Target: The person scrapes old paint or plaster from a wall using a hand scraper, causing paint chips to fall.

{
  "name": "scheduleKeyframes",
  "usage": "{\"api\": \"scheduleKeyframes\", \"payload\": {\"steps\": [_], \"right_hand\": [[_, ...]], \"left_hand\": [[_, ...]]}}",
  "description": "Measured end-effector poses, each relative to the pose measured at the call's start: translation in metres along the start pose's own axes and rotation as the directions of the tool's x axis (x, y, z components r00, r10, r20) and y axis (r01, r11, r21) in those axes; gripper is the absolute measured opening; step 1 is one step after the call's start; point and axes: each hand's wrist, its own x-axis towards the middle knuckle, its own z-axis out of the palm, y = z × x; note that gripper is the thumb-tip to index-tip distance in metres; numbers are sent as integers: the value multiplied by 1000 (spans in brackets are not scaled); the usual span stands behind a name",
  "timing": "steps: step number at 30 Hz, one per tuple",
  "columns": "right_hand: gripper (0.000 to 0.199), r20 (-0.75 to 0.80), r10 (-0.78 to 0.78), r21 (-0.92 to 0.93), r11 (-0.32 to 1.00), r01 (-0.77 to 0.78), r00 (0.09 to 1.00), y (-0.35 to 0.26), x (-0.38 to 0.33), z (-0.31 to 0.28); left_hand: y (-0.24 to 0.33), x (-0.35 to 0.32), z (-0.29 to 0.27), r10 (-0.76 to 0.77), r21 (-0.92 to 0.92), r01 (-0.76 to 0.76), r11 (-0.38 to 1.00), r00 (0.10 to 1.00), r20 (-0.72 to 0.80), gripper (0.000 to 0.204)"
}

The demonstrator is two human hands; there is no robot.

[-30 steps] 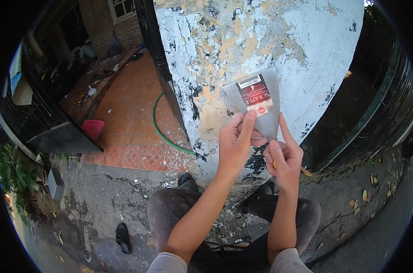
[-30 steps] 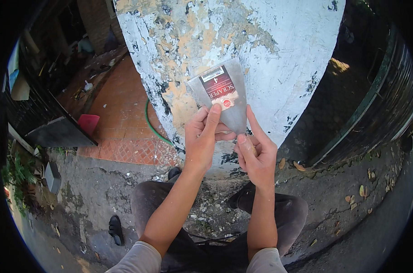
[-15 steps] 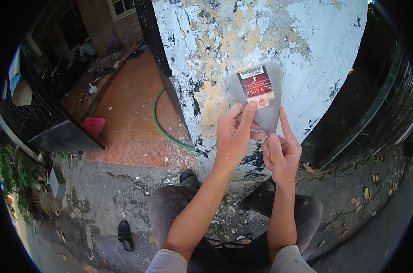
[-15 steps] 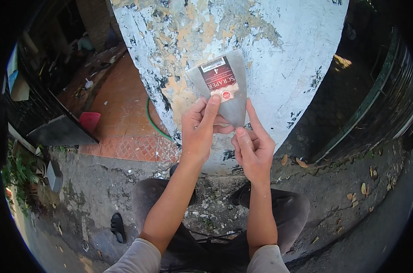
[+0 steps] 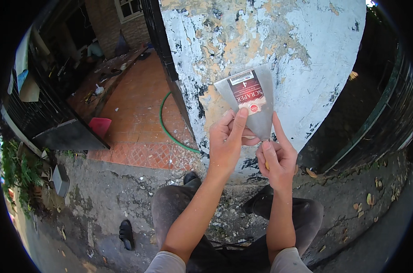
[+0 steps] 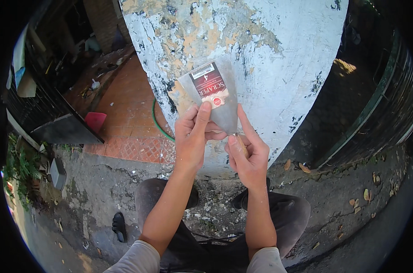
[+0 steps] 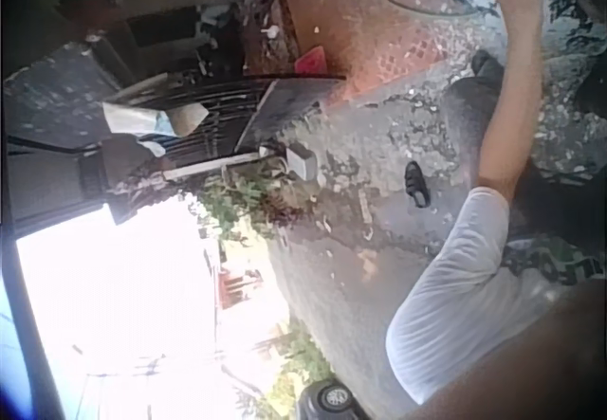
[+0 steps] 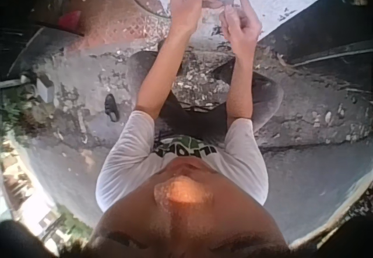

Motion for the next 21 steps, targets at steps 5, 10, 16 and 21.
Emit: {"api": "scheduleKeyframes", "payload": {"steps": [5,10,16,21], "right_hand": [[54,155,106,-198,977,-74,982,2,0,-7],[53,131,170,-78,984,-160,977,5,6,2],[52,155,128,-3,992,-129,980,-19,31,37],[52,218,86,56,993,-101,972,-48,42,62]], "left_hand": [[-12,-9,-14,-87,-81,79,994,992,-95,32],[-17,-1,-24,-17,-36,15,999,997,-76,37],[28,21,-20,115,-21,-119,993,985,-128,35],[65,29,-25,247,-17,-252,968,958,-144,33]]}}
